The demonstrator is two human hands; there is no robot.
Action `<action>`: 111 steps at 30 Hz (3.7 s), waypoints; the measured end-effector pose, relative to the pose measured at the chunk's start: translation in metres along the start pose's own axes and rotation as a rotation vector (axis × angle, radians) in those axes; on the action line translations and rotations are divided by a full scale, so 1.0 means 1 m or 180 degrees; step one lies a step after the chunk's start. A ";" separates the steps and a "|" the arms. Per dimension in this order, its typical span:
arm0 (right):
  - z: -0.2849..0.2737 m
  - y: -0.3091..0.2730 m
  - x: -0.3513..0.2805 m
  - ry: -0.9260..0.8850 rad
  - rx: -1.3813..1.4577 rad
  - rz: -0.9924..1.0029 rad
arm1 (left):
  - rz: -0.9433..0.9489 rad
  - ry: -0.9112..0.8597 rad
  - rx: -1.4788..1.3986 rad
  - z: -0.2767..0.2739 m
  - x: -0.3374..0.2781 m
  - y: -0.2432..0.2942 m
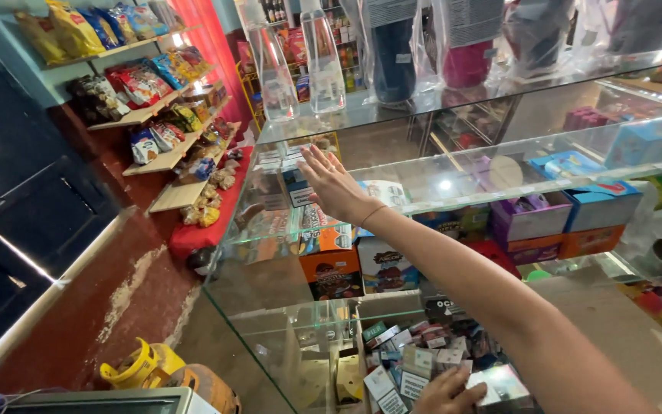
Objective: Cleaning and wiping down cigarette packs with a cloth at a retail counter.
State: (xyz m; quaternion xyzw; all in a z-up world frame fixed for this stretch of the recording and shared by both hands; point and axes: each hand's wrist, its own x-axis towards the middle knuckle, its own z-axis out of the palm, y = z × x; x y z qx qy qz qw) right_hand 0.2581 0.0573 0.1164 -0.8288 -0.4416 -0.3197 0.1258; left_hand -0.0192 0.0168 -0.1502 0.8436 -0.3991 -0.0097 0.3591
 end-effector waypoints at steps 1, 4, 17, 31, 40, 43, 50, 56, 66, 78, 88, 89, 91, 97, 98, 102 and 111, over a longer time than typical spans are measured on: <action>0.002 -0.003 0.001 0.0002 0.0010 -0.0004 | -0.0011 0.0001 0.0003 -0.008 -0.001 0.011; 0.002 -0.010 0.002 0.0655 0.0149 -0.0051 | -0.0579 -0.0359 -0.0215 -0.007 0.006 0.023; -0.092 -0.044 -0.102 0.1231 0.2055 0.0547 | -0.0773 0.0275 -0.0088 -0.031 0.042 0.061; -0.153 -0.056 -0.193 0.0516 0.2870 0.1974 | -0.1415 0.2898 -0.3897 -0.150 0.062 0.097; -0.147 -0.040 -0.201 0.0846 0.2907 0.1800 | -0.1706 0.3006 -0.3934 -0.156 0.058 0.110; -0.151 -0.037 -0.199 0.0944 0.2951 0.1688 | -0.1592 0.3045 -0.3915 -0.155 0.055 0.108; -0.153 -0.023 -0.160 0.0869 0.2019 0.1472 | -0.0614 0.2603 -0.0770 -0.095 0.030 0.064; -0.098 -0.003 -0.091 0.0545 0.1196 0.0599 | -0.0120 0.2161 0.1479 -0.021 0.021 0.012; 0.008 0.012 0.009 -0.0007 -0.0286 -0.0131 | 0.0003 0.1176 0.0381 0.014 -0.004 -0.038; -0.010 -0.009 -0.022 0.1013 0.1206 -0.0086 | -0.0322 0.0629 0.0476 -0.007 -0.005 -0.012; -0.124 -0.020 -0.130 0.0909 0.2183 0.1212 | -0.0392 0.1295 0.0416 -0.046 0.010 0.036; -0.132 -0.022 -0.139 0.0848 0.2365 0.1573 | -0.0697 0.1325 -0.0054 -0.058 0.015 0.044; -0.145 -0.025 -0.155 0.0768 0.2545 0.1956 | -0.1016 0.1336 -0.0543 -0.078 0.026 0.059; -0.154 -0.030 -0.185 0.0717 0.2705 0.1926 | -0.1370 0.2365 -0.2631 -0.141 0.063 0.098; -0.154 -0.031 -0.188 0.0657 0.2640 0.1770 | -0.1302 0.2546 -0.3100 -0.146 0.067 0.098; -0.160 -0.043 -0.195 0.0520 0.2561 0.1876 | -0.1104 0.2937 -0.3481 -0.157 0.076 0.102; -0.162 -0.033 -0.205 0.0706 0.2700 0.1758 | -0.1261 0.2842 -0.3498 -0.152 0.076 0.096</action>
